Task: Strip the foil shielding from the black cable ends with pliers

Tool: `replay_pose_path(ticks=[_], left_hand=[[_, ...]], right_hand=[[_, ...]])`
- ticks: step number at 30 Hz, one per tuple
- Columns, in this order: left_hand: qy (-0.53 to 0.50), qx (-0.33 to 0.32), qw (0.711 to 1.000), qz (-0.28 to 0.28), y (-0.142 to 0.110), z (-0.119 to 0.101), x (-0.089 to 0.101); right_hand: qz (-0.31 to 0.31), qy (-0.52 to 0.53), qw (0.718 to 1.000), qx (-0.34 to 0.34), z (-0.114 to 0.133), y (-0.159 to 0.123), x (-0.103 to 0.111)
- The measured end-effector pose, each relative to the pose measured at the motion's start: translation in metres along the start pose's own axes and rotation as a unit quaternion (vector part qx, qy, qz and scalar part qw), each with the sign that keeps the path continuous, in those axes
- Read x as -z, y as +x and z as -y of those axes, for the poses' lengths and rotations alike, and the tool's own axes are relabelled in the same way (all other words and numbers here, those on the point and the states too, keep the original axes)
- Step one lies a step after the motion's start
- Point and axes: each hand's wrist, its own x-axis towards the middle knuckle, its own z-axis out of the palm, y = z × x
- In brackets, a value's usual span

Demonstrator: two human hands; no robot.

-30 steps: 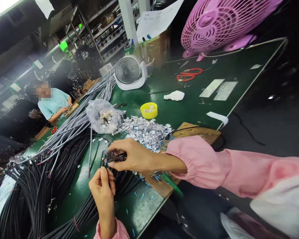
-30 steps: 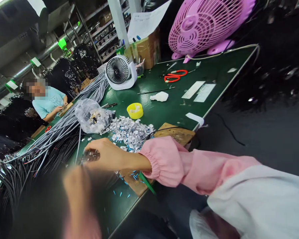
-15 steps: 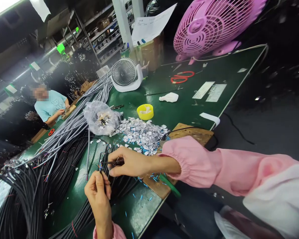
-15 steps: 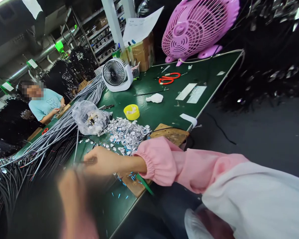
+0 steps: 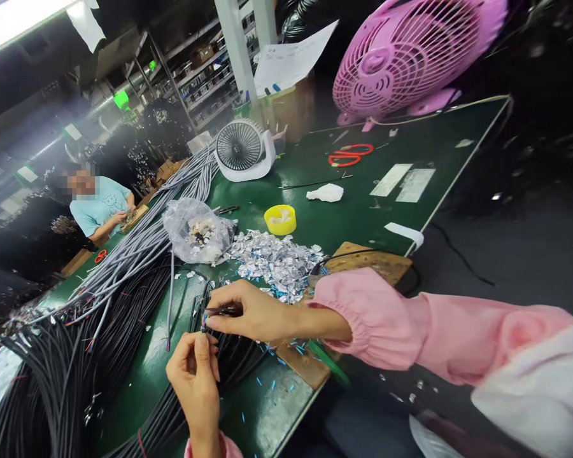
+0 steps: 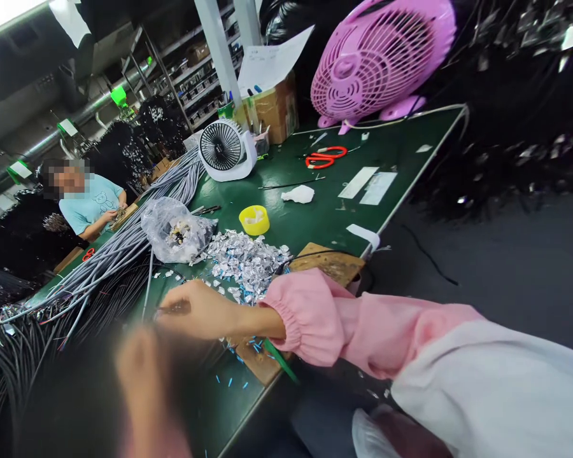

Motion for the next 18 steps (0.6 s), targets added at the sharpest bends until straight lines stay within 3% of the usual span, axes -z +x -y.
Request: replay_pose_path(ticks=[7,15,18], left_hand=[[-0.017,0.009,1.0,0.019,0.0003,0.0024,-0.0005],[-0.005,-0.007,1.0,-0.011,0.0,-0.0014,-0.0022],[-0.005,-0.008,1.0,-0.015,-0.0012,-0.0023,-0.0016]], right_hand=[[-0.009,-0.082,0.994,0.068,-0.0042,-0.0023,0.0002],[-0.007,-0.06,0.997,0.038,-0.0029,-0.0009,0.0007],[-0.033,-0.045,0.998,0.013,-0.0017,-0.0015,0.001]])
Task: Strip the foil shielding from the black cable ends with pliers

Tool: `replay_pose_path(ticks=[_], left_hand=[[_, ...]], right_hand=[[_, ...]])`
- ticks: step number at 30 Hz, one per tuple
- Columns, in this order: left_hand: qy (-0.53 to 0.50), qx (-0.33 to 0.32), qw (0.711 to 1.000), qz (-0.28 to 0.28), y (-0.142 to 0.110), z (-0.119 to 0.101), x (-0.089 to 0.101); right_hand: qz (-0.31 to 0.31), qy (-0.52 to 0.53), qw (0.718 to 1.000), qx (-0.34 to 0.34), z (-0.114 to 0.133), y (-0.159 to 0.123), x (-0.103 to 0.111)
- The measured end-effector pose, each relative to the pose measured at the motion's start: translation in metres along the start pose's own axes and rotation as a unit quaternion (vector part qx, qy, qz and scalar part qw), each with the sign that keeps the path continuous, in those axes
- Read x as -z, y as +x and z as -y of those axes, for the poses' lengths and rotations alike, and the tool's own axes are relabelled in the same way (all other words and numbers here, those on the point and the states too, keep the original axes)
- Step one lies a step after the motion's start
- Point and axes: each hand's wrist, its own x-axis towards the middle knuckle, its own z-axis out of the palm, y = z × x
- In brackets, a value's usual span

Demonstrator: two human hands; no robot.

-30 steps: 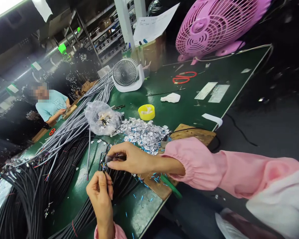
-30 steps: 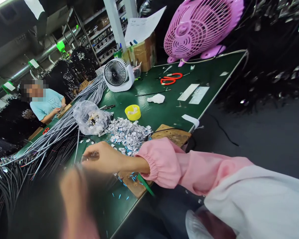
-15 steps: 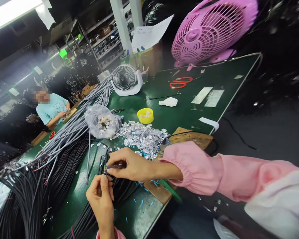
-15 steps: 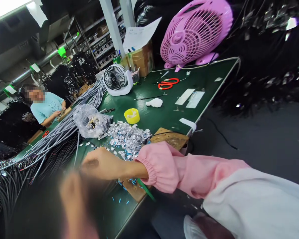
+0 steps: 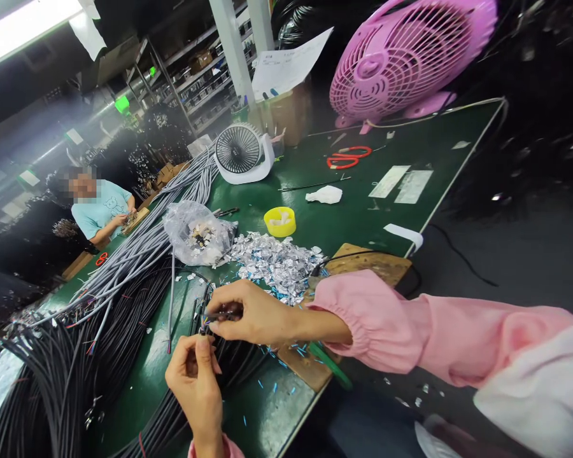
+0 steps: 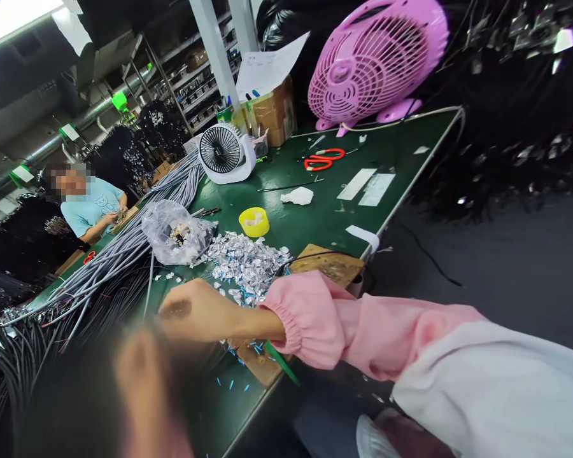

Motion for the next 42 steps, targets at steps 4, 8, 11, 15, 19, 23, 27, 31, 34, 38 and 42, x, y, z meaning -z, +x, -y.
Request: replay_pose_path(ticks=[4,8,11,15,19,23,27,31,34,38,42], left_hand=[[-0.008,0.008,1.0,0.001,-0.002,0.0018,0.0006],[-0.017,0.022,1.0,0.009,-0.0023,0.0033,-0.0001],[-0.024,0.03,0.999,0.021,-0.0011,0.0018,-0.0012],[-0.028,0.035,0.998,0.041,0.0006,-0.0008,-0.0011],[-0.03,0.037,0.997,0.057,0.0014,-0.0017,0.0002],[-0.03,0.038,0.997,0.064,0.002,-0.0024,0.0006],[-0.029,0.037,0.997,0.067,0.0016,-0.0034,0.0012],[-0.031,0.037,0.997,0.061,0.0004,-0.0036,0.0018],[-0.032,0.037,0.998,0.048,0.0,-0.0022,0.0015],[-0.031,0.041,0.998,0.033,0.0,0.0003,0.0007],[-0.025,0.045,0.998,0.028,-0.0003,0.0013,0.0]], right_hand=[[0.009,0.007,1.0,0.004,0.0005,-0.0018,0.0009],[0.011,-0.063,0.994,0.088,-0.001,-0.0038,0.0006],[0.024,-0.12,0.983,0.136,-0.0015,-0.0036,0.0001],[0.0,-0.118,0.986,0.116,-0.0001,-0.0018,0.0017],[-0.021,-0.074,0.992,0.097,0.0014,-0.0009,0.0041],[0.016,-0.069,0.992,0.109,0.002,-0.001,0.0043],[0.013,-0.056,0.992,0.111,0.0033,-0.001,0.0048],[-0.001,-0.051,0.995,0.086,0.0053,-0.0005,0.0056],[-0.001,-0.039,0.998,0.047,0.0057,-0.0001,0.0056],[0.03,-0.023,0.998,0.043,0.0033,-0.0011,0.005],[0.033,-0.057,0.995,0.072,0.0013,-0.0028,0.0048]])
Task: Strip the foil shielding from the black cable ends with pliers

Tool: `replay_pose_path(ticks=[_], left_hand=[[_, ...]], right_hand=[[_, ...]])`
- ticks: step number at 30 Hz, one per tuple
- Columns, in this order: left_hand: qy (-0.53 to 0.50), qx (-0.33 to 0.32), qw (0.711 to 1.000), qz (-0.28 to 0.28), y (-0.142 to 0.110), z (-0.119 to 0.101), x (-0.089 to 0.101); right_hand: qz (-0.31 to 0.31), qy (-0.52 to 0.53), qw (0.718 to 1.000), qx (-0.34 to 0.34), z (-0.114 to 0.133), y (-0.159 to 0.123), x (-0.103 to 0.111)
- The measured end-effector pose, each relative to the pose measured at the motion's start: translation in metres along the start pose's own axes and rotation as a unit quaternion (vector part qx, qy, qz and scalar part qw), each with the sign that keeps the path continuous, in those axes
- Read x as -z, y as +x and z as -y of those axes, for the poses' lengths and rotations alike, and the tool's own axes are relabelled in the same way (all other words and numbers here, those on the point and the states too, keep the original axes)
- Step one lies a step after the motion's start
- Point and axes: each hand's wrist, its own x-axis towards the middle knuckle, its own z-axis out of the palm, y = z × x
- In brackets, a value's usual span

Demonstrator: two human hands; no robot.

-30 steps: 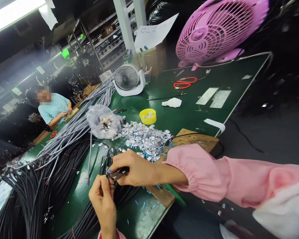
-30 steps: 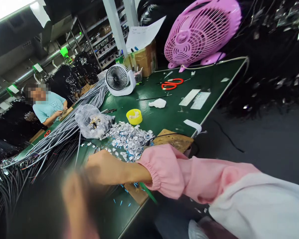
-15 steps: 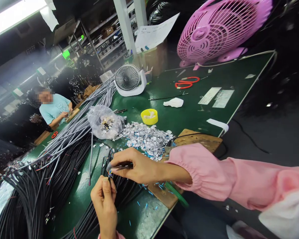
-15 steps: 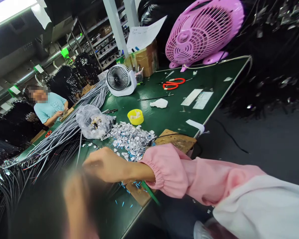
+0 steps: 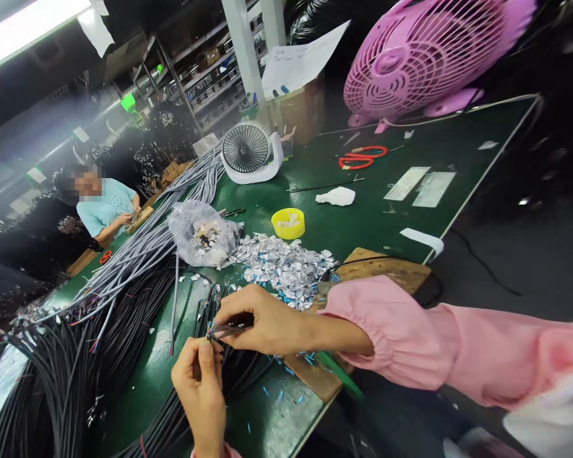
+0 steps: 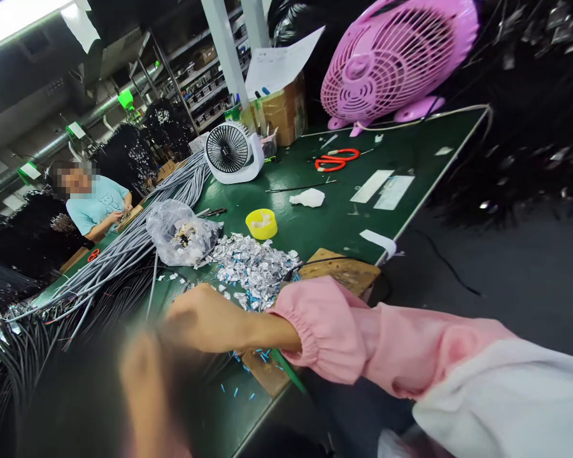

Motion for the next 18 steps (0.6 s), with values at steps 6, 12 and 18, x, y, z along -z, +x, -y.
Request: replay_pose_path(ticks=[6,12,18], left_hand=[[0.01,0.001,1.0,0.01,0.0,-0.001,0.0],[0.019,-0.008,0.999,0.033,-0.001,-0.006,0.001],[0.031,-0.025,0.998,0.053,-0.002,-0.01,0.002]], right_hand=[[-0.003,-0.013,1.0,0.0,0.001,0.0,0.001],[-0.004,-0.003,1.0,-0.003,0.001,0.001,0.002],[-0.004,-0.005,1.0,0.002,0.001,0.002,0.002]])
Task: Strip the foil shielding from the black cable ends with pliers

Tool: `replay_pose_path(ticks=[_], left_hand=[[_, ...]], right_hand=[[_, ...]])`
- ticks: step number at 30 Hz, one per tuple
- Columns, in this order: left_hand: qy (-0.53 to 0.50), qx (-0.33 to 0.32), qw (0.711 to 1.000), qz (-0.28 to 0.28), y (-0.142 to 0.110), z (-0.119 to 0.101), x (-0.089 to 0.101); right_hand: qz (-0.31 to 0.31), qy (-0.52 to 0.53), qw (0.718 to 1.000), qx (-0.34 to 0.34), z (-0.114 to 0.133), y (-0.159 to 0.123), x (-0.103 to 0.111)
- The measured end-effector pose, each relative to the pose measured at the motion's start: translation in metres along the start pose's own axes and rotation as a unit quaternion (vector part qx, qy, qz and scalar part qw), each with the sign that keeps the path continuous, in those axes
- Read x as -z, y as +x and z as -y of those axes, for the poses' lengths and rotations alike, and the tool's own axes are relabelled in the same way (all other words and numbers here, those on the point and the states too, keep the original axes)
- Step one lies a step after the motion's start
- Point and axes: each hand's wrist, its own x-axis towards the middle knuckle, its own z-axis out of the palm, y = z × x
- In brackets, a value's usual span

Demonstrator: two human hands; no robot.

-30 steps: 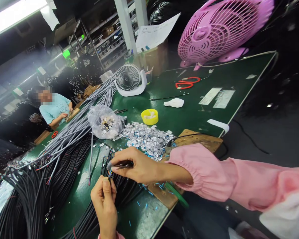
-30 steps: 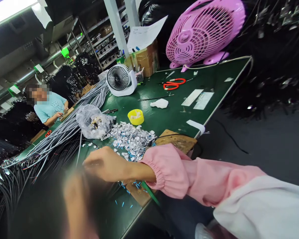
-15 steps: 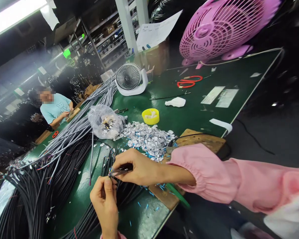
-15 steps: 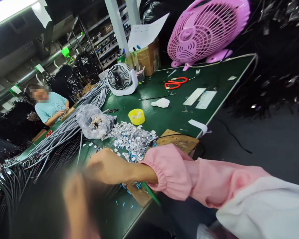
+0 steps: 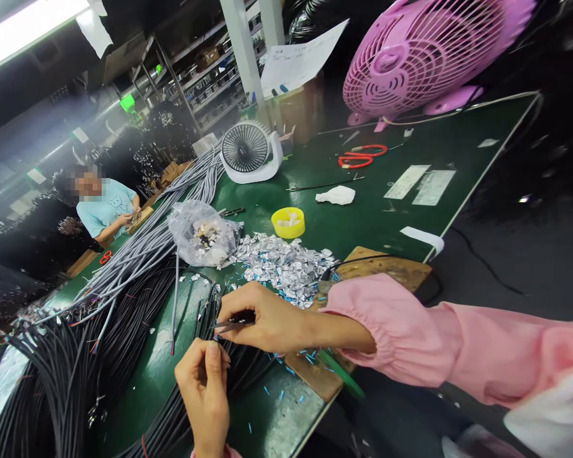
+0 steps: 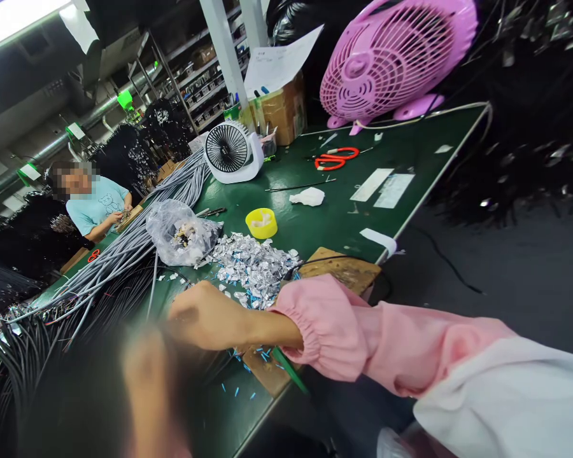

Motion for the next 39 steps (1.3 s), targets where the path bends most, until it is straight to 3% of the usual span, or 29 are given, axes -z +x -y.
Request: replay_pose_path(ticks=[20,26,34,39], left_hand=[[0.003,0.001,0.999,0.05,-0.0002,0.0005,0.0031],[-0.02,0.02,0.998,0.063,0.0006,0.0034,0.0029],[-0.045,0.039,0.997,0.053,0.0007,0.0055,0.0032],[-0.043,0.036,0.997,0.054,0.0005,0.0057,0.0019]], right_hand=[[0.02,0.004,1.0,0.019,-0.0019,-0.0004,0.0002],[0.025,0.016,1.0,-0.009,-0.0021,-0.002,-0.001],[-0.018,0.053,0.998,-0.036,0.0051,-0.0006,0.0003],[0.052,0.009,0.999,0.012,0.0056,-0.0004,0.0027]])
